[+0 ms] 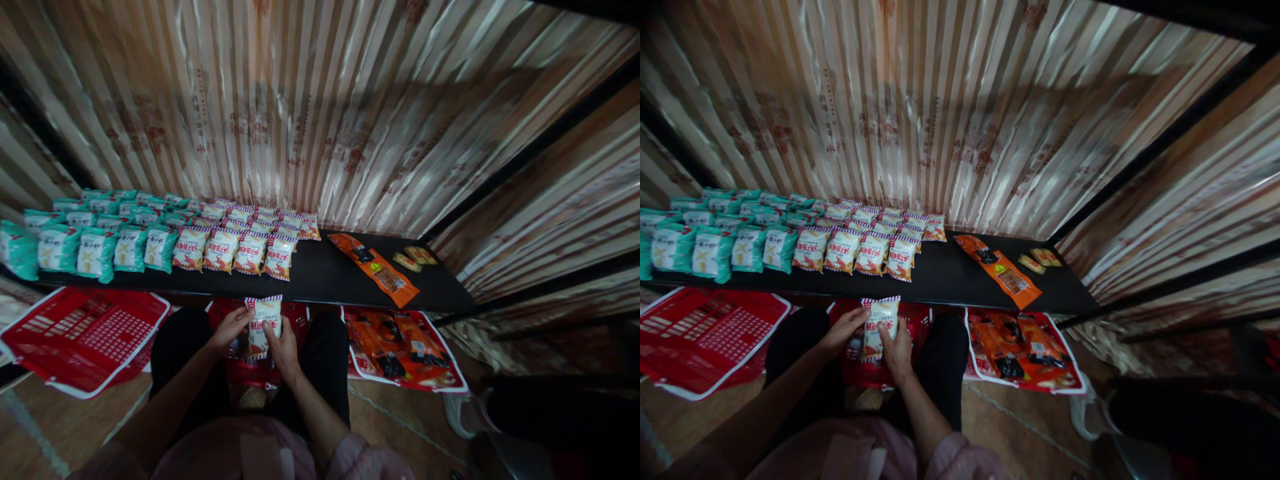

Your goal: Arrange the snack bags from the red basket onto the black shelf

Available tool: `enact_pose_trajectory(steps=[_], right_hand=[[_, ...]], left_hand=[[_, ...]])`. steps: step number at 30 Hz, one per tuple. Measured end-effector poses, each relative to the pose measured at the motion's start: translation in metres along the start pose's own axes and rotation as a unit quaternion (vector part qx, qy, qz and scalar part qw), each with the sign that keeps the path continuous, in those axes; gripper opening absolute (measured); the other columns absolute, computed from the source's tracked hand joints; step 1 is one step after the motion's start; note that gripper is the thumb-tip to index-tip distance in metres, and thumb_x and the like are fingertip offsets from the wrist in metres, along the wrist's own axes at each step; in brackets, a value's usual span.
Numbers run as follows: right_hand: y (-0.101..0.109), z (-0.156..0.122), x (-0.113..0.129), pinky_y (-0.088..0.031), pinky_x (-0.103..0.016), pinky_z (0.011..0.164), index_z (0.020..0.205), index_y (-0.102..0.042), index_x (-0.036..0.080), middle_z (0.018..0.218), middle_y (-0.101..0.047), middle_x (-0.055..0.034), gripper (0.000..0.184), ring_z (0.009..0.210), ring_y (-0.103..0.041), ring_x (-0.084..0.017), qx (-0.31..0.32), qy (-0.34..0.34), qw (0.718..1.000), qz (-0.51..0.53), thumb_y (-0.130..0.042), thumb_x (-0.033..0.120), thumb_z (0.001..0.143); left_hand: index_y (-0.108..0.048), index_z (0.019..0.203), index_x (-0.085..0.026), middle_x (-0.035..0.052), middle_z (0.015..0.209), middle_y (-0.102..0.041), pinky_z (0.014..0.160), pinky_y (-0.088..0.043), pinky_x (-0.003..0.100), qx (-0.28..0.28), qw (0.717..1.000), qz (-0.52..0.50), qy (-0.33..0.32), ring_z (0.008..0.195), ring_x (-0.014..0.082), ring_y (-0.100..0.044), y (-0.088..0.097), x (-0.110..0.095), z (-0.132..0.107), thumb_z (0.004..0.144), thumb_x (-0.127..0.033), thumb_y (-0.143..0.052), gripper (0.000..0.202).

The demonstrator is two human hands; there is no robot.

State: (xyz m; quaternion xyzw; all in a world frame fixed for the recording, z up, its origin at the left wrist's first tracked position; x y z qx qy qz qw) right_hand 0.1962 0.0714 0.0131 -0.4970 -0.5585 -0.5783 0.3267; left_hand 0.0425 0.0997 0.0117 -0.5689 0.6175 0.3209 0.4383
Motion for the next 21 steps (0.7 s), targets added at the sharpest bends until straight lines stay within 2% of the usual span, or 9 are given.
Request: enact_pose_trajectory(steps=[5, 13, 17, 21], right_hand=[[0.010, 0.005, 0.004, -0.047, -0.028, 0.067, 0.098, -0.055, 0.019, 0.088, -0.068, -0.0065, 0.041, 0.076, -0.064, -0.020, -0.028, -0.013, 1.000, 0.006, -0.056, 0.052, 0.073], [0.027, 0.016, 0.004, -0.047, -0.029, 0.065, 0.095, -0.056, 0.018, 0.085, -0.069, -0.0065, 0.042, 0.074, -0.064, -0.020, -0.063, -0.020, 0.997, 0.035, -0.057, 0.053, 0.072], [0.037, 0.022, 0.005, -0.047, -0.029, 0.065, 0.095, -0.056, 0.018, 0.083, -0.069, -0.0062, 0.042, 0.073, -0.064, -0.020, -0.078, -0.020, 0.996, 0.046, -0.058, 0.053, 0.071], [0.050, 0.028, 0.012, -0.047, -0.028, 0.066, 0.097, -0.055, 0.017, 0.085, -0.069, -0.0070, 0.044, 0.075, -0.063, -0.020, -0.078, -0.011, 0.995, 0.054, -0.057, 0.053, 0.073]], left_hand=[[-0.062, 0.091, -0.016, 0.0071, 0.090, -0.069, 0.069, -0.049, 0.026, 0.014, 0.999, -0.029, 0.003, 0.083, 0.0211, -0.064, -0.017, -0.002, -0.004, 0.058, -0.060, -0.068, 0.055], [-0.060, 0.098, -0.014, 0.0094, 0.091, -0.070, 0.081, -0.049, 0.036, 0.087, 0.993, -0.075, 0.006, 0.091, 0.0256, -0.064, -0.045, 0.001, -0.009, 0.050, -0.052, -0.077, 0.063], [-0.060, 0.096, -0.013, 0.0103, 0.093, -0.070, 0.086, -0.047, 0.037, 0.086, 0.994, -0.068, -0.004, 0.094, 0.0259, -0.063, -0.050, 0.001, -0.004, 0.047, -0.044, -0.081, 0.062], [-0.061, 0.096, -0.013, 0.0104, 0.095, -0.070, 0.086, -0.047, 0.037, 0.084, 0.993, -0.073, -0.027, 0.092, 0.0254, -0.064, -0.064, -0.008, 0.002, 0.051, -0.044, -0.079, 0.058]])
Point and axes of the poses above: each hand's wrist, its own z-axis towards the middle knuckle, its own y-axis out of the back of the hand, x = y × z, the point moved 8 cm from there along z, towards the middle knuckle
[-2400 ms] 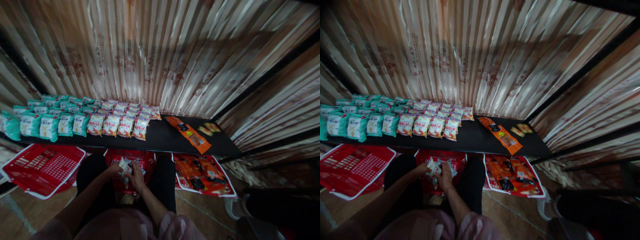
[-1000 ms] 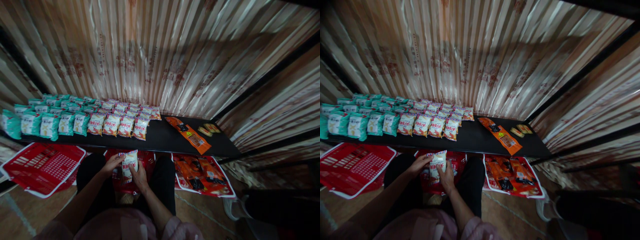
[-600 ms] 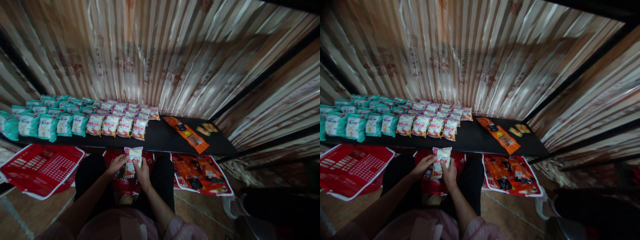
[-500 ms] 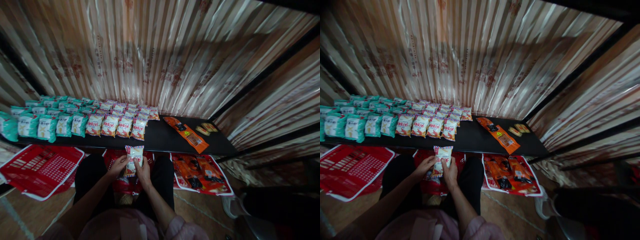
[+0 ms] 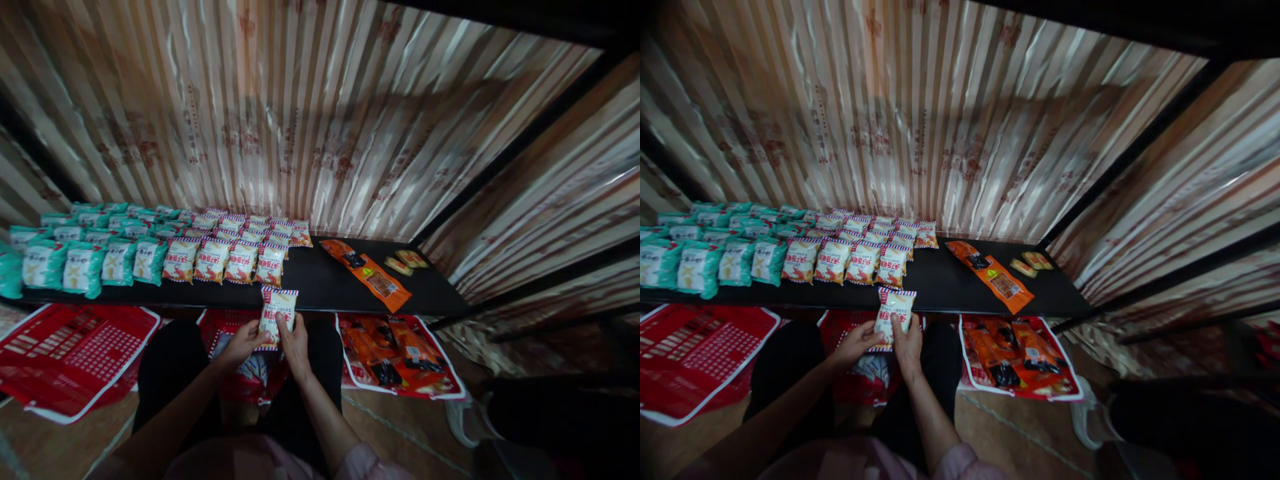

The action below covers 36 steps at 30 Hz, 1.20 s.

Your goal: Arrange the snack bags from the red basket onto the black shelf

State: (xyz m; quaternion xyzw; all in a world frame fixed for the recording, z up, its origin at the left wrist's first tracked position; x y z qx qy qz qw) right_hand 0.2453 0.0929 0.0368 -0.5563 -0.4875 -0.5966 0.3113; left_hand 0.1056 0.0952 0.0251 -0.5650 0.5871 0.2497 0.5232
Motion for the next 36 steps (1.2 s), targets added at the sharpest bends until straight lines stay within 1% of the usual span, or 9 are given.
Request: enact_pose_trajectory(steps=[4, 8, 12, 16, 20, 24, 28, 32, 36], right_hand=[[0.014, 0.010, 0.008, -0.048, -0.028, 0.068, 0.094, -0.056, 0.017, 0.086, -0.069, -0.0071, 0.043, 0.077, -0.063, -0.020, -0.004, -0.006, 1.000, 0.015, -0.056, 0.054, 0.073], [0.024, 0.022, 0.011, -0.049, -0.028, 0.068, 0.096, -0.057, 0.017, 0.085, -0.069, -0.0056, 0.044, 0.077, -0.064, -0.020, 0.017, -0.015, 0.998, 0.053, -0.058, 0.054, 0.072], [0.033, 0.030, 0.014, -0.050, -0.030, 0.074, 0.101, -0.057, 0.017, 0.094, -0.068, -0.0072, 0.046, 0.084, -0.064, -0.020, 0.036, 0.004, 0.997, 0.073, -0.058, 0.053, 0.073], [0.040, 0.035, 0.011, -0.049, -0.031, 0.078, 0.107, -0.057, 0.016, 0.100, -0.067, -0.0091, 0.050, 0.090, -0.063, -0.021, 0.063, -0.004, 0.995, 0.082, -0.056, 0.053, 0.074], [0.048, 0.042, 0.010, -0.047, -0.030, 0.085, 0.113, -0.057, 0.018, 0.107, -0.066, -0.0076, 0.050, 0.096, -0.061, -0.021, 0.079, 0.015, 0.994, 0.069, -0.052, 0.053, 0.078], [0.052, 0.058, 0.007, -0.047, -0.031, 0.084, 0.115, -0.056, 0.016, 0.106, -0.066, -0.0085, 0.050, 0.095, -0.061, -0.022, 0.090, 0.031, 0.992, 0.084, -0.052, 0.051, 0.079], [0.060, 0.078, 0.006, -0.049, -0.031, 0.079, 0.107, -0.059, 0.014, 0.099, -0.068, -0.0087, 0.046, 0.090, -0.062, -0.022, 0.068, 0.039, 0.994, 0.081, -0.056, 0.047, 0.076], [0.066, 0.096, 0.004, -0.050, -0.031, 0.074, 0.103, -0.061, 0.014, 0.091, -0.070, -0.0076, 0.044, 0.081, -0.063, -0.021, 0.042, 0.038, 0.995, 0.080, -0.057, 0.047, 0.074], [0.072, 0.111, 0.002, -0.049, -0.029, 0.069, 0.097, -0.064, 0.014, 0.086, -0.071, -0.0077, 0.042, 0.076, -0.063, -0.021, 0.008, 0.046, 0.998, 0.047, -0.057, 0.047, 0.072]], left_hand=[[-0.061, 0.097, -0.012, 0.0098, 0.092, -0.070, 0.082, -0.048, 0.037, 0.001, 1.000, 0.005, -0.020, 0.088, 0.0252, -0.064, -0.018, -0.010, 0.009, 0.056, -0.045, -0.075, 0.054], [-0.061, 0.098, -0.012, 0.0087, 0.087, -0.071, 0.079, -0.049, 0.037, -0.007, 0.999, 0.023, -0.034, 0.085, 0.0250, -0.065, -0.030, -0.014, 0.020, 0.061, -0.044, -0.072, 0.050], [-0.061, 0.096, -0.011, 0.0092, 0.085, -0.071, 0.075, -0.050, 0.036, -0.029, 0.998, 0.047, -0.042, 0.084, 0.0258, -0.065, -0.035, -0.014, 0.033, 0.061, -0.045, -0.070, 0.049], [-0.062, 0.093, -0.011, 0.0088, 0.087, -0.071, 0.078, -0.049, 0.035, -0.051, 0.995, 0.058, -0.070, 0.084, 0.0246, -0.064, -0.039, -0.021, 0.047, 0.061, -0.046, -0.068, 0.048], [-0.062, 0.093, -0.011, 0.0090, 0.087, -0.070, 0.078, -0.048, 0.034, -0.062, 0.991, 0.088, -0.076, 0.087, 0.0244, -0.064, -0.045, -0.027, 0.060, 0.064, -0.045, -0.065, 0.045], [-0.061, 0.093, -0.010, 0.0107, 0.090, -0.070, 0.076, -0.048, 0.033, -0.063, 0.988, 0.122, -0.073, 0.085, 0.0239, -0.064, -0.052, -0.029, 0.075, 0.065, -0.045, -0.062, 0.044], [-0.061, 0.092, -0.011, 0.0094, 0.088, -0.069, 0.074, -0.048, 0.030, -0.068, 0.981, 0.165, -0.080, 0.081, 0.0212, -0.064, -0.060, -0.030, 0.092, 0.070, -0.045, -0.058, 0.040], [-0.061, 0.091, -0.014, 0.0064, 0.087, -0.069, 0.072, -0.046, 0.026, -0.100, 0.953, 0.279, -0.060, 0.080, 0.0186, -0.063, -0.064, -0.033, 0.105, 0.077, -0.041, -0.053, 0.031], [-0.061, 0.095, -0.014, 0.0073, 0.092, -0.067, 0.073, -0.044, 0.025, -0.132, 0.894, 0.426, -0.048, 0.083, 0.0169, -0.062, -0.070, -0.044, 0.114, 0.083, -0.035, -0.045, 0.028]])
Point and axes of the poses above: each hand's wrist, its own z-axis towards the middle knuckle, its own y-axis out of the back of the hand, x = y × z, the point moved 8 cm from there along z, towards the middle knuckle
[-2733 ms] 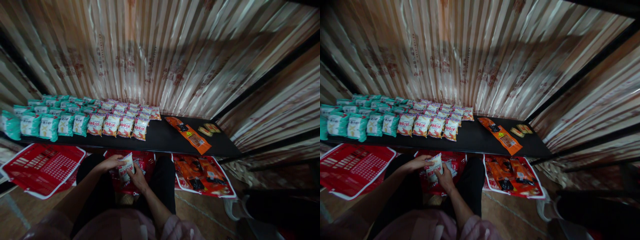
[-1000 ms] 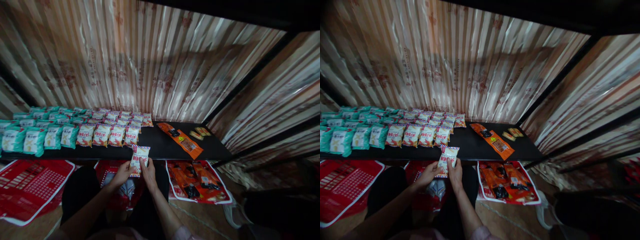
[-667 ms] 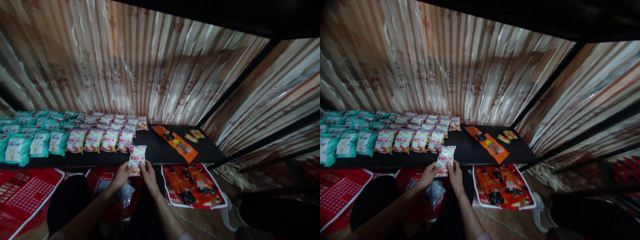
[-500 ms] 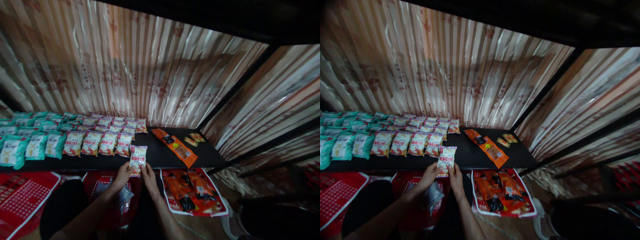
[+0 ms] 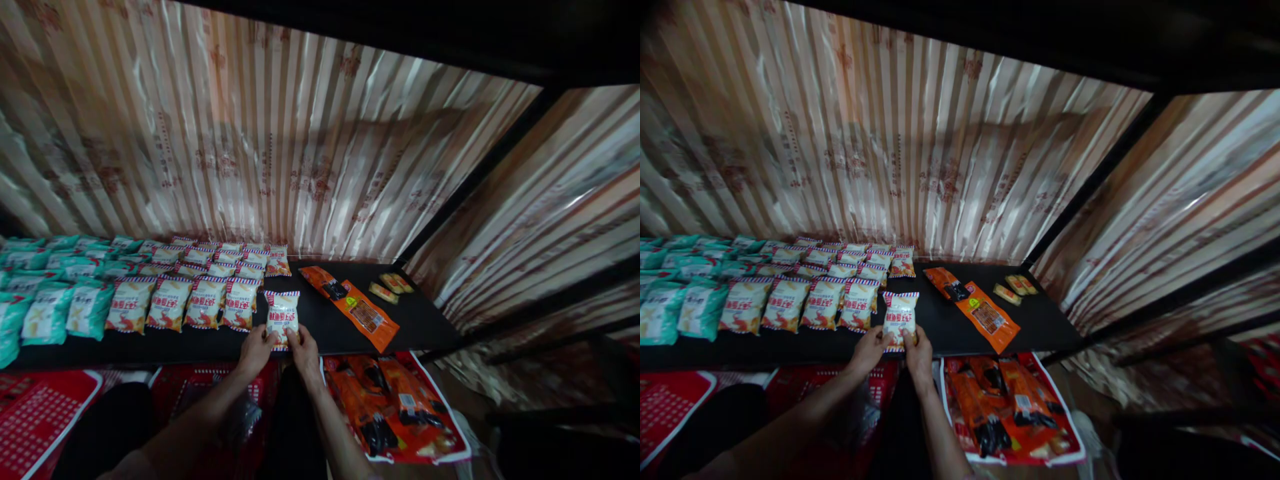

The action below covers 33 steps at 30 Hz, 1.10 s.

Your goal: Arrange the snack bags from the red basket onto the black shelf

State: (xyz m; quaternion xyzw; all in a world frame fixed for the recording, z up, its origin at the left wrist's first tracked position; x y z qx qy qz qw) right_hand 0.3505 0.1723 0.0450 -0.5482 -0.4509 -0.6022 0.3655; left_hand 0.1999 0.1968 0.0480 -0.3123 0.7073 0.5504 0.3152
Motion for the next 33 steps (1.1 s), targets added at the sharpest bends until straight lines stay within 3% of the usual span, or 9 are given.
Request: enact_pose_trajectory(steps=[6, 11, 14, 21, 28, 33], right_hand=[[0.005, 0.019, 0.004, -0.048, -0.028, 0.068, 0.099, -0.063, 0.012, 0.088, -0.070, -0.0090, 0.045, 0.075, -0.063, -0.020, -0.015, 0.017, 0.998, -0.051, -0.052, 0.049, 0.075], [0.010, 0.035, 0.011, -0.048, -0.028, 0.068, 0.103, -0.061, 0.013, 0.089, -0.070, -0.0100, 0.047, 0.077, -0.064, -0.021, -0.036, 0.014, 0.996, -0.086, -0.049, 0.050, 0.077], [0.012, 0.046, 0.013, -0.047, -0.028, 0.067, 0.104, -0.062, 0.013, 0.086, -0.070, -0.0100, 0.049, 0.076, -0.064, -0.022, -0.046, 0.016, 0.992, -0.112, -0.048, 0.051, 0.077], [0.007, 0.070, 0.010, -0.047, -0.030, 0.068, 0.101, -0.063, 0.016, 0.084, -0.070, -0.0087, 0.046, 0.074, -0.063, -0.022, -0.056, 0.003, 0.988, -0.144, -0.046, 0.052, 0.077], [0.001, 0.087, 0.009, -0.046, -0.032, 0.079, 0.120, -0.053, 0.017, 0.104, -0.066, -0.0107, 0.054, 0.091, -0.062, -0.022, -0.059, 0.012, 0.989, -0.134, -0.047, 0.049, 0.077], [-0.007, 0.100, 0.009, -0.045, -0.033, 0.083, 0.124, -0.050, 0.015, 0.109, -0.064, -0.0121, 0.057, 0.096, -0.061, -0.023, -0.046, 0.020, 0.989, -0.139, -0.044, 0.049, 0.079]], left_hand=[[-0.055, 0.113, -0.010, 0.0119, 0.102, -0.062, 0.086, -0.043, 0.029, -0.052, 0.992, 0.113, -0.024, 0.098, 0.0209, -0.058, -0.002, -0.018, 0.008, 0.085, -0.030, -0.041, 0.037], [-0.045, 0.125, -0.003, 0.0168, 0.115, -0.057, 0.097, -0.038, 0.036, -0.131, 0.978, 0.130, -0.092, 0.110, 0.0246, -0.051, -0.012, -0.022, 0.014, 0.084, -0.021, -0.036, 0.045], [-0.045, 0.125, -0.007, 0.0155, 0.120, -0.055, 0.099, -0.038, 0.039, -0.166, 0.969, 0.119, -0.139, 0.113, 0.0244, -0.048, -0.016, -0.026, 0.015, 0.082, -0.015, -0.034, 0.046], [-0.045, 0.126, -0.008, 0.0148, 0.126, -0.050, 0.102, -0.036, 0.042, -0.144, 0.968, 0.120, -0.165, 0.119, 0.0249, -0.044, -0.022, -0.036, 0.023, 0.078, -0.010, -0.035, 0.049], [-0.042, 0.129, -0.004, 0.0176, 0.133, -0.044, 0.106, -0.031, 0.041, -0.121, 0.969, 0.147, -0.159, 0.127, 0.0263, -0.037, -0.023, -0.041, 0.032, 0.077, -0.009, -0.037, 0.052], [-0.041, 0.130, -0.006, 0.0173, 0.137, -0.041, 0.107, -0.030, 0.044, -0.120, 0.967, 0.150, -0.165, 0.130, 0.0266, -0.034, -0.023, -0.041, 0.042, 0.077, -0.007, -0.036, 0.053]])
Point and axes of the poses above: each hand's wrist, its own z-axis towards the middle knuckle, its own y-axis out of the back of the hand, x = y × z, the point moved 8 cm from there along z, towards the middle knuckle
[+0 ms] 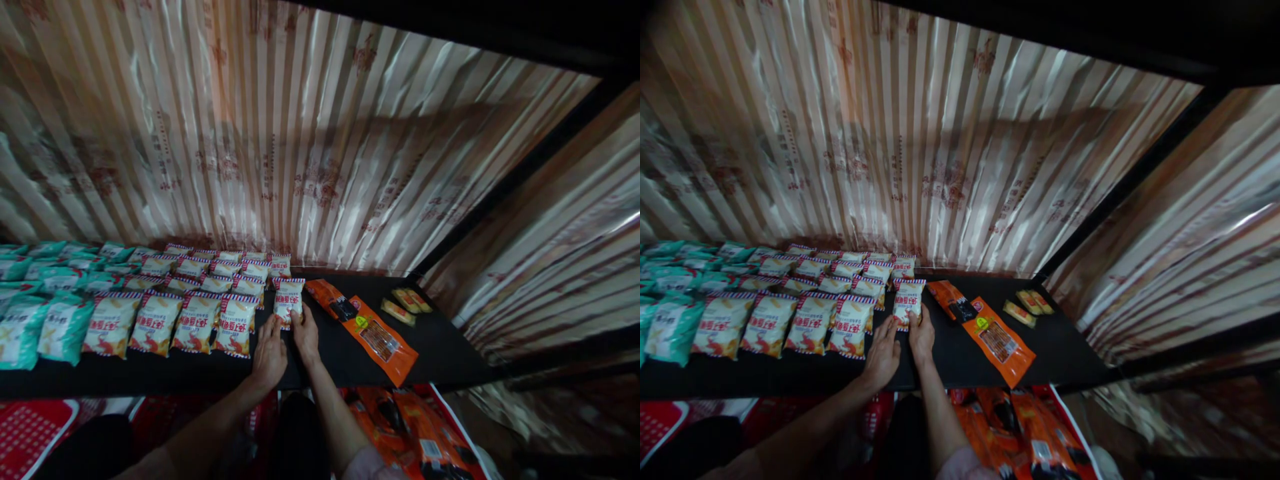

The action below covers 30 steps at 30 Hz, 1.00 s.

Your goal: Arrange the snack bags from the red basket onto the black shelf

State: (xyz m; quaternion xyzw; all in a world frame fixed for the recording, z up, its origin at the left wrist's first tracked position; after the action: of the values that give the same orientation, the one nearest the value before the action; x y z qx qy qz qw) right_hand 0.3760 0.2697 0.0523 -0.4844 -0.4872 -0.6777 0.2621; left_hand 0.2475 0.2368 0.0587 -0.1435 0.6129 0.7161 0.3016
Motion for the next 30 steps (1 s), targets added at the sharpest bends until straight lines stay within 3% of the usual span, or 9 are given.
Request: enact_pose_trajectory(steps=[9, 18, 23, 30], right_hand=[[-0.014, 0.024, 0.006, -0.047, -0.031, 0.077, 0.119, -0.055, 0.018, 0.100, -0.067, -0.0087, 0.050, 0.087, -0.063, -0.021, -0.004, 0.021, 0.999, 0.024, -0.046, 0.046, 0.079], [-0.017, 0.027, 0.007, -0.047, -0.034, 0.073, 0.125, -0.050, 0.015, 0.093, -0.068, -0.0094, 0.056, 0.081, -0.063, -0.023, -0.021, -0.007, 1.000, -0.022, -0.041, 0.047, 0.079], [-0.014, 0.025, 0.011, -0.046, -0.032, 0.075, 0.126, -0.049, 0.018, 0.100, -0.067, -0.0092, 0.056, 0.087, -0.063, -0.023, -0.045, -0.006, 0.999, -0.027, -0.039, 0.047, 0.079], [-0.023, 0.032, 0.009, -0.047, -0.031, 0.074, 0.126, -0.050, 0.019, 0.097, -0.068, -0.0066, 0.055, 0.084, -0.064, -0.021, -0.026, 0.011, 1.000, -0.012, -0.039, 0.047, 0.080]], left_hand=[[-0.043, 0.129, -0.010, 0.0123, 0.139, -0.040, 0.106, -0.034, 0.044, -0.045, 0.999, -0.017, -0.016, 0.129, 0.0257, -0.034, 0.007, 0.005, 0.017, 0.075, -0.005, -0.037, 0.055], [-0.048, 0.124, -0.009, 0.0116, 0.141, -0.038, 0.106, -0.034, 0.044, -0.034, 0.999, -0.005, -0.011, 0.129, 0.0265, -0.035, 0.005, 0.010, 0.025, 0.074, -0.005, -0.038, 0.051], [-0.047, 0.124, -0.007, 0.0138, 0.140, -0.038, 0.106, -0.034, 0.044, -0.029, 0.999, -0.015, -0.012, 0.129, 0.0263, -0.035, 0.006, 0.009, 0.027, 0.074, -0.005, -0.037, 0.051], [-0.044, 0.128, -0.011, 0.0106, 0.143, -0.036, 0.106, -0.034, 0.044, -0.028, 0.999, -0.018, -0.011, 0.131, 0.0258, -0.032, 0.000, 0.015, 0.029, 0.073, -0.006, -0.040, 0.055]])
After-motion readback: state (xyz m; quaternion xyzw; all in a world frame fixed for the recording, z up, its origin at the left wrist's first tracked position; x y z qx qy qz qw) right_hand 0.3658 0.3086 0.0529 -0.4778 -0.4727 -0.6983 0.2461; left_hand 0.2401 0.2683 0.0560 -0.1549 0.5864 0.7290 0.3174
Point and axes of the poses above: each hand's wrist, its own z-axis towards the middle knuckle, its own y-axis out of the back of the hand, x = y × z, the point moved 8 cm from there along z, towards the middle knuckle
